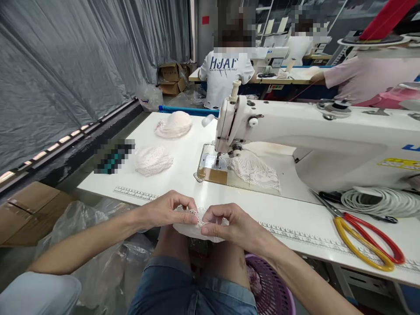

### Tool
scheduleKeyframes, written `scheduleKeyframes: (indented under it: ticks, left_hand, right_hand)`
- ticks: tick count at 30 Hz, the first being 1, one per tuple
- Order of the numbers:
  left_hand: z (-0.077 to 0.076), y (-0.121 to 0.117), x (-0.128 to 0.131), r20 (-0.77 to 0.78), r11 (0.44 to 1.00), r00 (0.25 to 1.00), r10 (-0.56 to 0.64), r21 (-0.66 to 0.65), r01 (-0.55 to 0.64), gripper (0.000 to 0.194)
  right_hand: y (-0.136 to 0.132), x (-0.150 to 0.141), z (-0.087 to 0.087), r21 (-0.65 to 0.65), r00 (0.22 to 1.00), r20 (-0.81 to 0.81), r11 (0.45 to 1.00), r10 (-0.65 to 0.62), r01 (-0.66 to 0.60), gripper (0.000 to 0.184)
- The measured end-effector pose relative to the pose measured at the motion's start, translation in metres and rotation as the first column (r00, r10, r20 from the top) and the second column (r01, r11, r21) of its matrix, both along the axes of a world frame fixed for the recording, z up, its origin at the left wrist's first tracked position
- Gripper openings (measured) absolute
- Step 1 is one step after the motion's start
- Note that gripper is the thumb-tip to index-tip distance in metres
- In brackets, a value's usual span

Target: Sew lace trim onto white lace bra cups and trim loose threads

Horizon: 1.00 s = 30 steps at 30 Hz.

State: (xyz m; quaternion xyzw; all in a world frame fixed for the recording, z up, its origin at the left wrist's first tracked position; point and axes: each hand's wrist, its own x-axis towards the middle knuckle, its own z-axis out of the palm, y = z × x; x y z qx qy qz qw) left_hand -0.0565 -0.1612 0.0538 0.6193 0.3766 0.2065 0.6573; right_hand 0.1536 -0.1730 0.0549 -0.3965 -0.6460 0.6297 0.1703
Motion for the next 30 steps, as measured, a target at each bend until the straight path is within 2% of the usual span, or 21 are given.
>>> scheduleKeyframes:
  ticks: [6, 11, 14, 17, 18, 19, 20, 21, 22, 23, 24, 26, 28, 30]
  left_hand:
    - [-0.006, -0.020, 0.002, 0.093, 0.991, 0.995, 0.032, -0.133, -0.019, 0.029]
    - [-0.020, -0.046, 0.006, 0.093, 0.964, 0.994, 0.063, -0.262, -0.036, 0.032]
    - [-0.026, -0.055, 0.006, 0.130, 0.953, 0.990, 0.053, -0.304, -0.011, 0.036]
    - [-0.025, -0.055, 0.002, 0.144, 0.960, 0.987, -0.075, -0.257, 0.110, 0.043]
    - [-0.026, -0.053, 0.002, 0.141, 0.959, 0.986, -0.094, -0.253, 0.127, 0.046]
    - [-0.027, -0.051, 0.001, 0.131, 0.959, 0.987, -0.090, -0.258, 0.122, 0.048]
    - [-0.031, -0.049, 0.001, 0.110, 0.959, 0.991, -0.070, -0.267, 0.097, 0.050]
    - [-0.036, -0.046, 0.001, 0.081, 0.960, 0.996, -0.044, -0.273, 0.064, 0.051]
    - [-0.042, -0.045, 0.002, 0.050, 0.961, 0.999, -0.023, -0.274, 0.035, 0.052]
    - [-0.050, -0.043, 0.002, 0.022, 0.962, 1.000, -0.009, -0.273, 0.014, 0.053]
    - [-0.059, -0.042, 0.001, 0.006, 0.963, 1.000, -0.002, -0.270, 0.004, 0.054]
    - [-0.075, -0.041, 0.000, 0.000, 0.960, 1.000, 0.007, -0.281, -0.006, 0.054]
    - [-0.085, -0.041, -0.002, 0.014, 0.951, 0.999, 0.037, -0.306, -0.031, 0.052]
    - [-0.087, -0.044, -0.004, 0.011, 0.941, 0.994, 0.107, -0.325, -0.098, 0.050]
  right_hand:
    - [-0.020, 0.011, -0.002, -0.051, 1.000, 0.000, 0.999, -0.004, 0.004, 0.027]
    - [-0.035, 0.011, -0.007, -0.079, 0.998, -0.065, 0.997, -0.005, 0.000, 0.029]
    - [-0.040, 0.014, -0.006, 0.014, 0.995, -0.064, 0.997, 0.072, -0.071, 0.033]
    - [-0.032, 0.023, -0.002, 0.126, 0.948, -0.087, 0.947, 0.307, -0.296, 0.043]
    - [-0.025, 0.026, -0.002, 0.183, 0.941, -0.055, 0.930, 0.334, -0.319, 0.044]
    - [-0.014, 0.030, -0.004, 0.267, 0.952, 0.014, 0.916, 0.306, -0.298, 0.042]
    - [-0.001, 0.034, -0.007, 0.395, 0.975, 0.123, 0.892, 0.187, -0.221, 0.038]
    - [0.014, 0.037, -0.013, 0.574, 0.972, 0.231, 0.812, -0.038, -0.105, 0.032]
    - [0.029, 0.040, -0.021, 0.755, 0.909, 0.318, 0.652, -0.268, -0.071, 0.031]
    - [0.045, 0.043, -0.029, 0.856, 0.809, 0.383, 0.500, -0.446, -0.130, 0.039]
    - [0.058, 0.045, -0.038, 0.879, 0.769, 0.388, 0.456, -0.508, -0.142, 0.047]
    - [0.073, 0.047, -0.052, 0.890, 0.739, 0.402, 0.421, -0.541, -0.175, 0.061]
    - [0.071, 0.048, -0.059, 0.884, 0.739, 0.425, 0.415, -0.522, -0.215, 0.068]
    - [0.053, 0.047, -0.061, 0.869, 0.745, 0.471, 0.393, -0.473, -0.301, 0.080]
